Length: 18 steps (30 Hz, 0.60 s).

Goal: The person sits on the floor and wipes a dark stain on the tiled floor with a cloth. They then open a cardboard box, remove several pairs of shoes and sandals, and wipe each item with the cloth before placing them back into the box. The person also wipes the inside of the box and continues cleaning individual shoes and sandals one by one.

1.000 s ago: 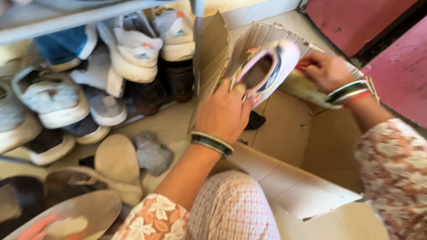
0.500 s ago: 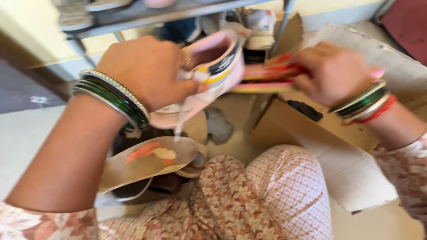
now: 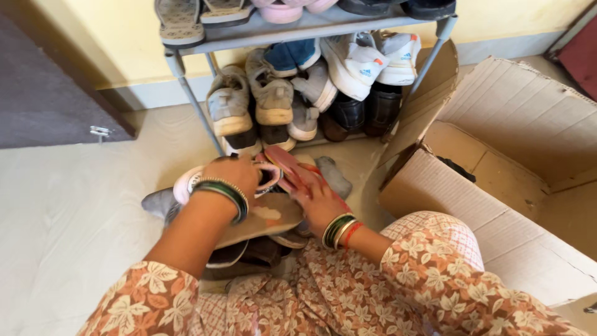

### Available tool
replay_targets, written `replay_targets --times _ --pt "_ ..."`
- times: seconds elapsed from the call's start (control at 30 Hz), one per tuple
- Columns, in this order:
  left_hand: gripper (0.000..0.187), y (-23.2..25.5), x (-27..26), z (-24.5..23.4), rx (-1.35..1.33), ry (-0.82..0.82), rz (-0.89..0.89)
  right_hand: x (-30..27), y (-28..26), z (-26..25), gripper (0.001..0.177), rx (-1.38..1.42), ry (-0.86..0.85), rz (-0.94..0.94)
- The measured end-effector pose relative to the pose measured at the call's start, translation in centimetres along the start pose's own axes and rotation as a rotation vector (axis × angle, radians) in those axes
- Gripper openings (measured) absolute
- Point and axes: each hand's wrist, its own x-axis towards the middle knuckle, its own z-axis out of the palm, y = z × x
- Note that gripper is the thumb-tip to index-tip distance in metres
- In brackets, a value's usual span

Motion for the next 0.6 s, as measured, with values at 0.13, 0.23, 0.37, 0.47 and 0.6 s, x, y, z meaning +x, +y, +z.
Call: replay_targets --times 0.13,0.23,0.37,0.47,0.6 --pt "0.056 2.0 -0.4 -1.1 0.053 -0.177 0.080 -1.5 1.3 -3.2 0.054 0.088 -0.125 -0.092" --pt "0.055 3.1 0.2 -3.1 0.081 -0.312 0.047 -2.0 1.7 -7.3 0.030 0.063 -0.365 -0.017" --pt "0.051 5.2 1.4 -3.5 0.155 -0.274 -0.021 -4.4 6.3 -15.3 0.042 0.108 -0.161 -0.113" --pt "0.030 8.1 3.0 -3.0 0.161 0.161 0.091 -6.9 13.8 -22.7 0.035 0.069 0.196 -0.299" --pt "0.041 15.8 7.0 -3.0 0.045 0.479 0.361 -8.9 24.2 -26.0 0.028 -0.106 0.057 0.231"
